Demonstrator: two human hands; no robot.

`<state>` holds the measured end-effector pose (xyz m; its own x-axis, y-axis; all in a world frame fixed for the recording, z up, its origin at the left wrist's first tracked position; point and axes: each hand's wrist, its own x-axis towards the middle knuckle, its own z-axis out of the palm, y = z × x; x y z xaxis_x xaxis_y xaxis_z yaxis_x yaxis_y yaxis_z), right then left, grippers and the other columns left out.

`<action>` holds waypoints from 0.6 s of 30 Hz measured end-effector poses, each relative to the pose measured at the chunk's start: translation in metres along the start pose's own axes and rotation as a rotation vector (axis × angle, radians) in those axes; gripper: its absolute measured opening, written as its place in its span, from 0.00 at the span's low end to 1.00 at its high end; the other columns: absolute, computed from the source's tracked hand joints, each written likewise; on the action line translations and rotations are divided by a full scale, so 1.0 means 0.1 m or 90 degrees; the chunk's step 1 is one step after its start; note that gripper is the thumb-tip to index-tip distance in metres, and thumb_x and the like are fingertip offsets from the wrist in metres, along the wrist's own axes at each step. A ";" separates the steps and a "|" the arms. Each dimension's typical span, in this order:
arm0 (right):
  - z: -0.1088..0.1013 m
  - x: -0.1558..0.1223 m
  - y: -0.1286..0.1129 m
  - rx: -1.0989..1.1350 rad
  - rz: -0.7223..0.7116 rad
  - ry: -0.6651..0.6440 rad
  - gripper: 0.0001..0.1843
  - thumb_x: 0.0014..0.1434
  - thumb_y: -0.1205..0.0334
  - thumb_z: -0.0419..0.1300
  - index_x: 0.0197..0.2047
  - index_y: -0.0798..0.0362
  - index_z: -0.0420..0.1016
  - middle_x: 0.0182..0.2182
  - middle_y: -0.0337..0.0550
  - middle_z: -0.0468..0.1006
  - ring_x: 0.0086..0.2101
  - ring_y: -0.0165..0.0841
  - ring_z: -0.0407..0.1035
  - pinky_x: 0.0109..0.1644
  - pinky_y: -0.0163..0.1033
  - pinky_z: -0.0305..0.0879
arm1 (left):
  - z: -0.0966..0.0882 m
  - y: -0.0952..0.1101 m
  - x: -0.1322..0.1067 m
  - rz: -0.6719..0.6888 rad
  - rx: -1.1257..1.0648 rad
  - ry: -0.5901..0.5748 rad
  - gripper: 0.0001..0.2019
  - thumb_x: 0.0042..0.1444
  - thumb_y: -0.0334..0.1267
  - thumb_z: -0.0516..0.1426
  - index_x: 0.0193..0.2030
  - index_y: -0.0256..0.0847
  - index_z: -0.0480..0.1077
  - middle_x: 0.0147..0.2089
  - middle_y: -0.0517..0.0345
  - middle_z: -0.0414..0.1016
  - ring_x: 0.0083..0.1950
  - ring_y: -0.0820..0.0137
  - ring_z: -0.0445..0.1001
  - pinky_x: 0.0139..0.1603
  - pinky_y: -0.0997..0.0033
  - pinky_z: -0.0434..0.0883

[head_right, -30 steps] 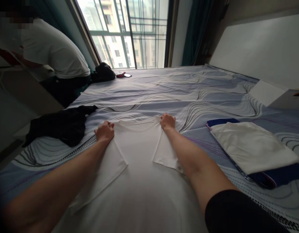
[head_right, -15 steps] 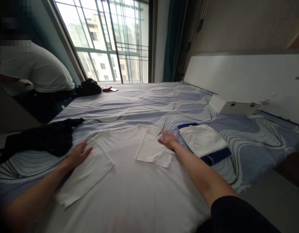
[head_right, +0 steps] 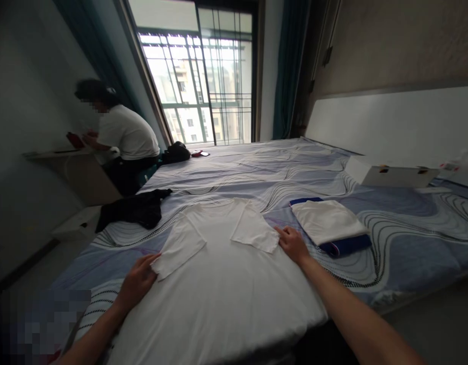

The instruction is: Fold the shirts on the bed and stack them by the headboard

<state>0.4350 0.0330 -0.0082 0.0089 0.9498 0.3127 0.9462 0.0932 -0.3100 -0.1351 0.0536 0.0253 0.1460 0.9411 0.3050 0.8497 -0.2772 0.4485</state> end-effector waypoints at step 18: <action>-0.06 -0.40 -0.11 -0.115 0.147 0.049 0.25 0.65 0.60 0.53 0.63 0.57 0.70 0.53 0.57 0.74 0.51 0.46 0.67 0.57 0.47 0.61 | -0.03 0.32 -0.44 -0.271 0.222 0.056 0.25 0.60 0.51 0.50 0.50 0.31 0.75 0.50 0.37 0.72 0.55 0.51 0.70 0.60 0.55 0.65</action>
<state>0.4264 -0.0078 -0.0123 0.2482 0.9134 0.3226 0.9585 -0.1834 -0.2183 -0.1164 0.0028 0.0290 -0.2768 0.9321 0.2338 0.9440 0.2183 0.2473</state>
